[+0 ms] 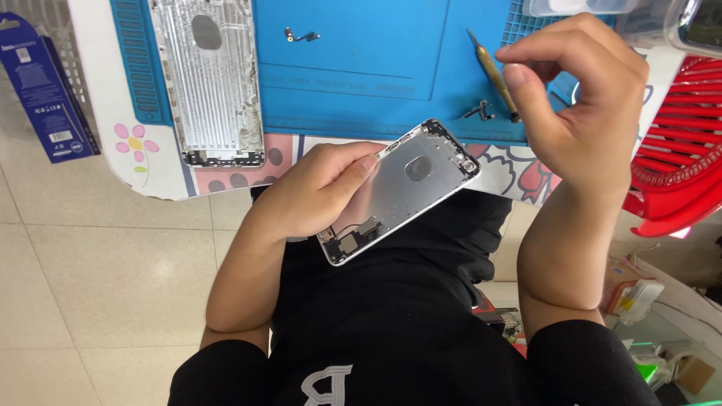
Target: Installing internal components and screws into a mobile phone chassis using a screwdriver.
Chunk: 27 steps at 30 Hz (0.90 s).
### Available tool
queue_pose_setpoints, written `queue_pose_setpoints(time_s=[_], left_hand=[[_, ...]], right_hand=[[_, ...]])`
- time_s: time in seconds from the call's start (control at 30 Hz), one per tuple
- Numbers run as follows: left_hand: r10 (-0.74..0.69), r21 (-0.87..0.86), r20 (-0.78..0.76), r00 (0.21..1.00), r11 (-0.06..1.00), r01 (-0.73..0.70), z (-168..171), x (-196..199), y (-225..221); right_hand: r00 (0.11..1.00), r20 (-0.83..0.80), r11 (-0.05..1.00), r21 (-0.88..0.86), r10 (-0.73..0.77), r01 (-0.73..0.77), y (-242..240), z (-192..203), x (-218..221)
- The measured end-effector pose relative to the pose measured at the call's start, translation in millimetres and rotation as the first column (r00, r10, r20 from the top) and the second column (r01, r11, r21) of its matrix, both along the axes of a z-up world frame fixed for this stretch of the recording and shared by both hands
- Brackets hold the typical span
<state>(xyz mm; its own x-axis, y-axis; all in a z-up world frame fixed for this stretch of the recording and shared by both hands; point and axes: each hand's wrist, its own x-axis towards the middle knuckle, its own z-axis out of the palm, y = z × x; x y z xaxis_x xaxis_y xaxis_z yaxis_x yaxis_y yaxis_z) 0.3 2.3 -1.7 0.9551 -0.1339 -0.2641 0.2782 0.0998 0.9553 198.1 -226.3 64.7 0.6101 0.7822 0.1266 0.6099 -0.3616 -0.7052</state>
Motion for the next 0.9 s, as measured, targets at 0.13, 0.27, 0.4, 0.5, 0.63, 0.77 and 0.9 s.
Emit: queue_pose_setpoints(time_s=[0.13,0.27,0.4,0.5,0.63,0.77,0.9], left_hand=[[-0.074,-0.025,-0.09,0.993,0.997,0.072,8.4,4.4,3.8],[-0.083,-0.028,-0.097,0.992,0.996,0.081,2.2,3.1,3.4],[-0.099,-0.108,-0.151,0.984,0.991,0.083,-1.4,0.3,5.4],[-0.089,-0.135,-0.187,0.978,0.989,0.064,0.9,2.4,4.5],[-0.067,-0.158,-0.206,0.976,0.987,0.035,0.3,3.1,3.5],[-0.066,-0.114,-0.18,0.981,0.992,0.046,-3.5,2.4,3.2],[-0.049,-0.044,-0.098,0.994,0.998,0.045,0.5,3.6,1.7]], right_hand=[[0.991,0.133,0.989,-0.141,-0.017,0.036,-14.3,-4.0,-4.6],[0.978,0.208,0.98,-0.193,-0.001,0.042,-22.9,-10.9,-15.8],[0.973,0.23,0.987,-0.155,-0.013,0.049,-28.4,-24.7,-22.1],[0.975,0.218,0.989,-0.127,-0.042,0.071,-43.4,-42.0,-20.1],[0.97,0.234,0.985,-0.144,-0.059,0.095,-30.5,-28.7,-18.9],[0.973,0.212,0.99,-0.089,-0.093,0.114,-31.5,-22.2,-18.8],[0.982,-0.021,0.981,0.055,-0.188,0.189,-38.8,-17.3,-22.0]])
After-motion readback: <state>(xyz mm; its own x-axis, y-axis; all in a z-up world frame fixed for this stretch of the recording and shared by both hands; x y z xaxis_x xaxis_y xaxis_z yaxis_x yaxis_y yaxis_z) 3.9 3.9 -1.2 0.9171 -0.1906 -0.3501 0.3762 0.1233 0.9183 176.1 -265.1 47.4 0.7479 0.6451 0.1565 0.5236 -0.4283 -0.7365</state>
